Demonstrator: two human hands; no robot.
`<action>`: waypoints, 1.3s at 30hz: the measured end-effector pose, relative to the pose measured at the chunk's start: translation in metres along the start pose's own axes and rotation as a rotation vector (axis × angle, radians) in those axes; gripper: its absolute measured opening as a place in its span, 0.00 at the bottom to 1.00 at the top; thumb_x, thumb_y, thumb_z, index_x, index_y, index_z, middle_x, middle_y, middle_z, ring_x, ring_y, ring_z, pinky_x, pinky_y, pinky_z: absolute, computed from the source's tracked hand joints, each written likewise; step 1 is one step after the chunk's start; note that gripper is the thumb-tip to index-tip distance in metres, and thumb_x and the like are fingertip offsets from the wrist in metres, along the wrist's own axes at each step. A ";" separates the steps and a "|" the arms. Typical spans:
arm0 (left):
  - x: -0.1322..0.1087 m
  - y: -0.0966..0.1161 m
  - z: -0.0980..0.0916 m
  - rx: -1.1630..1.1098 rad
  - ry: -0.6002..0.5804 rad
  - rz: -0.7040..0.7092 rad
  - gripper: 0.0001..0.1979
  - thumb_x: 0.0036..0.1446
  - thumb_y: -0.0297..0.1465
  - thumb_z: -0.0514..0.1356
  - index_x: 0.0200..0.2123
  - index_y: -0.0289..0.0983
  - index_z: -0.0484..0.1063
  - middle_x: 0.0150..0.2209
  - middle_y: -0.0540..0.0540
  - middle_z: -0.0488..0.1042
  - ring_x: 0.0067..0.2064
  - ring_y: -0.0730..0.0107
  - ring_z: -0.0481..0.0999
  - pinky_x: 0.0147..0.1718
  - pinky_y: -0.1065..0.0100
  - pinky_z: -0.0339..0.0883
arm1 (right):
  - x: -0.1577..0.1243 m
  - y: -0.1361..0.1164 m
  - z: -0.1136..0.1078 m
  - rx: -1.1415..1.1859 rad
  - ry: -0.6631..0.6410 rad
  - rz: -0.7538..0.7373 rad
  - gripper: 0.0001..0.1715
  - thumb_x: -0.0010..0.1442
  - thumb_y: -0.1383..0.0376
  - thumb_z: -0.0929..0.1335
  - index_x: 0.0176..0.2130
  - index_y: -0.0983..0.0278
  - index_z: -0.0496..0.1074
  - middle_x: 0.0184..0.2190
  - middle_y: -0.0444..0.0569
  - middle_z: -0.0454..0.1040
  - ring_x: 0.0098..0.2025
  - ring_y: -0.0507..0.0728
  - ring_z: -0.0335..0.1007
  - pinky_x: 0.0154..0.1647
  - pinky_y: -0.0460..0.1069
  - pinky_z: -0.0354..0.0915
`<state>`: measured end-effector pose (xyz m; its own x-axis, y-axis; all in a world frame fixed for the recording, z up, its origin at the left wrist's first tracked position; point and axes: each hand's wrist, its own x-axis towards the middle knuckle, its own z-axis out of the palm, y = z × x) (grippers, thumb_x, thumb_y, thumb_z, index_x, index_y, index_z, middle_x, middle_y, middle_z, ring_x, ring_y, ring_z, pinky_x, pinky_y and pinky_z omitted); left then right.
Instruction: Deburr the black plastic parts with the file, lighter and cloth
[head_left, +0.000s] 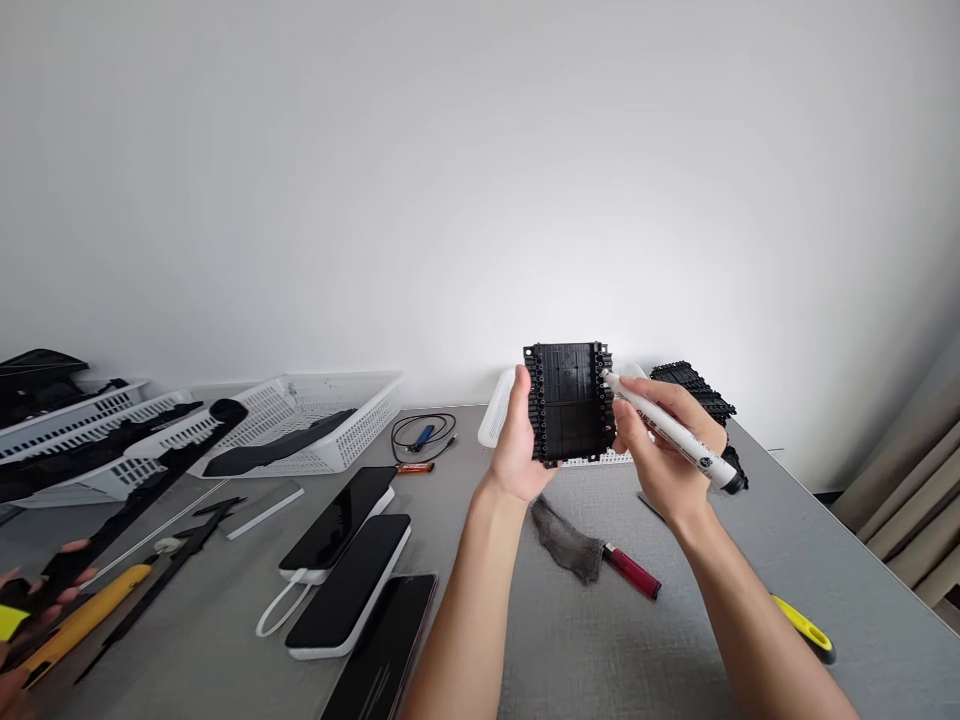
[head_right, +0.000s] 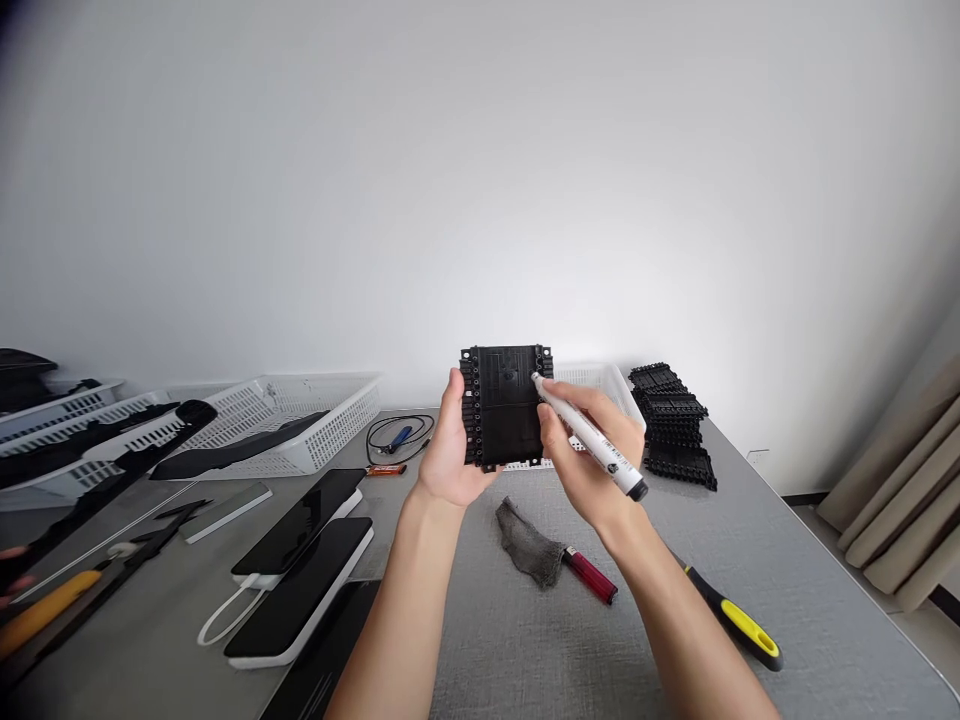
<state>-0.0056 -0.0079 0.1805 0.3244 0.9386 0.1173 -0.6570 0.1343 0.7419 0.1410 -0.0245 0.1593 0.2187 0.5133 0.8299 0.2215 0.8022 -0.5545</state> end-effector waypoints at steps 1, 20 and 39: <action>0.000 -0.001 0.000 0.007 -0.026 -0.010 0.33 0.63 0.56 0.50 0.54 0.38 0.77 0.47 0.41 0.82 0.53 0.52 0.79 0.54 0.58 0.71 | 0.001 -0.001 -0.001 0.005 0.000 0.001 0.12 0.63 0.61 0.70 0.46 0.58 0.79 0.28 0.47 0.79 0.25 0.55 0.74 0.25 0.52 0.72; 0.001 -0.011 -0.003 0.082 -0.076 -0.060 0.31 0.60 0.55 0.56 0.54 0.39 0.77 0.49 0.41 0.82 0.55 0.52 0.78 0.58 0.58 0.67 | 0.007 0.005 -0.005 -0.080 -0.130 -0.056 0.17 0.66 0.64 0.67 0.52 0.56 0.79 0.36 0.48 0.78 0.31 0.54 0.74 0.32 0.51 0.74; 0.005 0.006 -0.016 0.011 0.150 -0.032 0.33 0.58 0.58 0.56 0.51 0.39 0.78 0.45 0.42 0.82 0.50 0.53 0.81 0.48 0.58 0.76 | 0.004 0.010 -0.042 0.095 -0.170 0.110 0.29 0.59 0.59 0.73 0.58 0.55 0.66 0.43 0.48 0.67 0.33 0.52 0.69 0.28 0.48 0.69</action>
<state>-0.0187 0.0022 0.1749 0.2390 0.9710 -0.0063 -0.6401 0.1624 0.7509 0.1835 -0.0274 0.1547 0.0712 0.6367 0.7678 0.1131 0.7597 -0.6404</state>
